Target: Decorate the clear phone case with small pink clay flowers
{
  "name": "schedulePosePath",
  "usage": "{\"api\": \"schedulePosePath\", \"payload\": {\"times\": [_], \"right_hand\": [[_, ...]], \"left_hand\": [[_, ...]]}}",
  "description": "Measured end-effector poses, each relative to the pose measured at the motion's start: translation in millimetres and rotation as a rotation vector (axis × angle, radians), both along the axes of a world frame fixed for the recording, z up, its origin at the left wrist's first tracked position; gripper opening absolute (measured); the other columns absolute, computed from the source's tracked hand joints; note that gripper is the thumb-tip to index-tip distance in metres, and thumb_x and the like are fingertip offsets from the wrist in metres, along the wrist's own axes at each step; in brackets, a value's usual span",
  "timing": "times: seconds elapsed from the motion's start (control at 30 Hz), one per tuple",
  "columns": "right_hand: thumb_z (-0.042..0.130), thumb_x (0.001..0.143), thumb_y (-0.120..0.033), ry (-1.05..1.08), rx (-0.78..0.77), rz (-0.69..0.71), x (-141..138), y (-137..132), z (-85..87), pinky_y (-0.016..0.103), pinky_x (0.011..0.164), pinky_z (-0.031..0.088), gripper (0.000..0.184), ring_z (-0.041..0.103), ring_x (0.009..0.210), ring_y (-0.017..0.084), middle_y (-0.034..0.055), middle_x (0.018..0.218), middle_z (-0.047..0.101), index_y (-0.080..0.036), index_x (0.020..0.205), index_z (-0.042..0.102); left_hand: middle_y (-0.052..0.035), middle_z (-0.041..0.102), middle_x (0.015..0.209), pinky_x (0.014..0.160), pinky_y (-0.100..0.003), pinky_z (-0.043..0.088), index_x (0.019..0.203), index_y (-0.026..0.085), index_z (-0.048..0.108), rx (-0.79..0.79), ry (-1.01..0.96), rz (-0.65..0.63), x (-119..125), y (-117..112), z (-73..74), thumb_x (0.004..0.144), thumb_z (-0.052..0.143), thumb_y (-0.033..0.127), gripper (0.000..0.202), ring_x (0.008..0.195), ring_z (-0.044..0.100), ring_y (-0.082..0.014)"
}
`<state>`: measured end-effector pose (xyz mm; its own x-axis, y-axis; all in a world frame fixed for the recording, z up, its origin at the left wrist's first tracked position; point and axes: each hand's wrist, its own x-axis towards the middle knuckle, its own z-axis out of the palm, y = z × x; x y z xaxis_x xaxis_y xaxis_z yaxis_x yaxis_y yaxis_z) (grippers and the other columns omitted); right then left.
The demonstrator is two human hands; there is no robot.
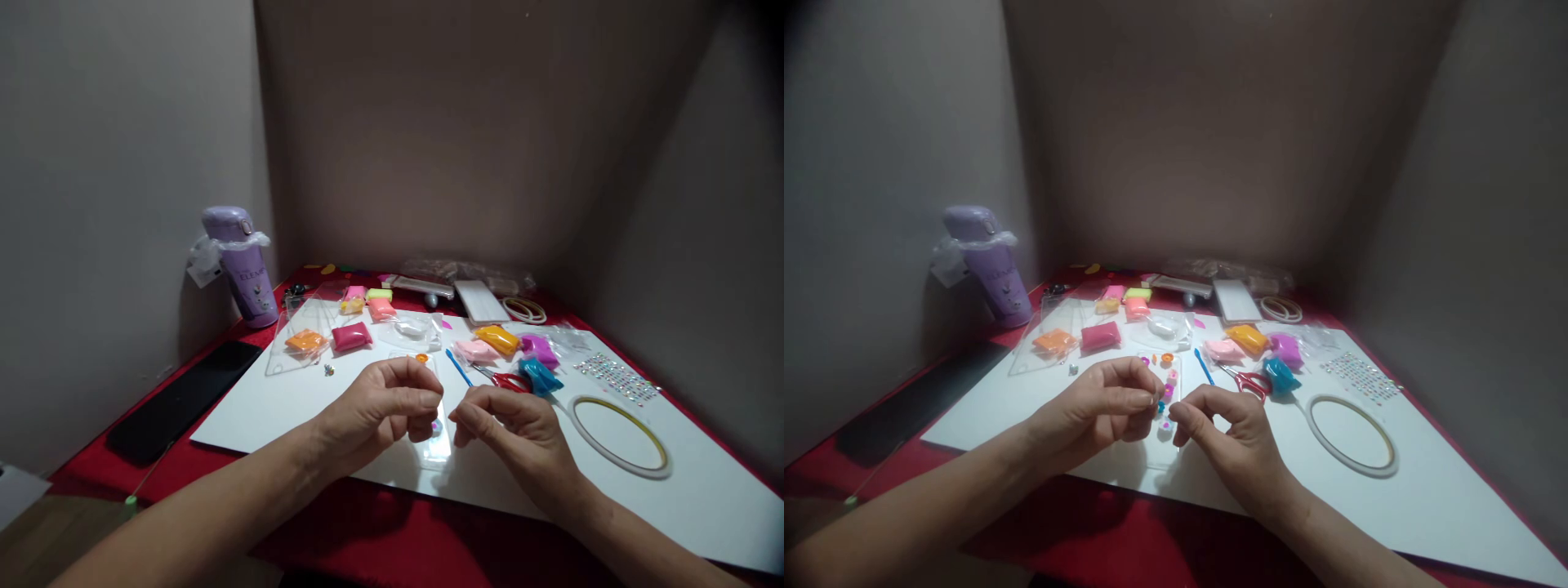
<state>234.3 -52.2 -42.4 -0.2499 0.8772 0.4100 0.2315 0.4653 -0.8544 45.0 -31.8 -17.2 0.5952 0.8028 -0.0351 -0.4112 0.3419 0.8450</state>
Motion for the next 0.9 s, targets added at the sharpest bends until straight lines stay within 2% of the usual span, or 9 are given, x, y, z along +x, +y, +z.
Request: {"api": "schedulePosePath", "payload": {"times": [0.27, 0.47, 0.7, 0.9], "right_hand": [[0.060, 0.089, -0.035, -0.003, -0.002, 0.006, -1.1, 0.0, -0.2, 0.024, 0.062, 0.045, 0.030, 0.061, 0.059, 0.013, -0.0002, 0.061, 0.068, -0.019, 0.065, 0.067], [0.060, 0.089, -0.035, -0.011, 0.003, 0.003, -0.6, -1.0, 0.5, 0.024, 0.062, 0.045, 0.031, 0.060, 0.058, 0.012, -0.0001, 0.060, 0.067, -0.019, 0.063, 0.067], [0.060, 0.089, -0.035, -0.020, 0.011, -0.005, -0.2, -1.1, -0.8, 0.024, 0.061, 0.044, 0.031, 0.060, 0.057, 0.012, 0.0000, 0.059, 0.067, -0.019, 0.063, 0.067], [0.060, 0.089, -0.034, -0.015, 0.016, -0.002, -1.0, -0.7, 0.3, 0.024, 0.060, 0.044, 0.031, 0.059, 0.057, 0.012, 0.0000, 0.059, 0.067, -0.019, 0.063, 0.067]], "left_hand": [[-0.0045, 0.061, 0.073, 0.052, -0.018, 0.039, 0.084, 0.009, 0.067, 0.021, -0.059, -0.043, -1.7, 1.3, -2.9, 0.078, 0.070, 0.013, 0.008, 0.055, 0.055, -0.0073], [-0.0048, 0.062, 0.074, 0.052, -0.018, 0.040, 0.084, 0.009, 0.068, 0.019, -0.073, -0.045, -0.4, 2.1, -2.9, 0.076, 0.075, 0.018, 0.014, 0.055, 0.056, -0.0075], [-0.0030, 0.059, 0.069, 0.050, -0.017, 0.038, 0.079, 0.010, 0.065, 0.027, -0.025, -0.026, -1.0, 1.6, -1.9, 0.080, 0.071, 0.018, 0.010, 0.051, 0.051, -0.0057], [-0.0012, 0.054, 0.059, 0.044, -0.015, 0.031, 0.071, 0.010, 0.060, 0.053, 0.018, -0.057, -1.9, 2.2, -4.7, 0.084, 0.067, 0.024, 0.020, 0.047, 0.045, -0.0052]]}}
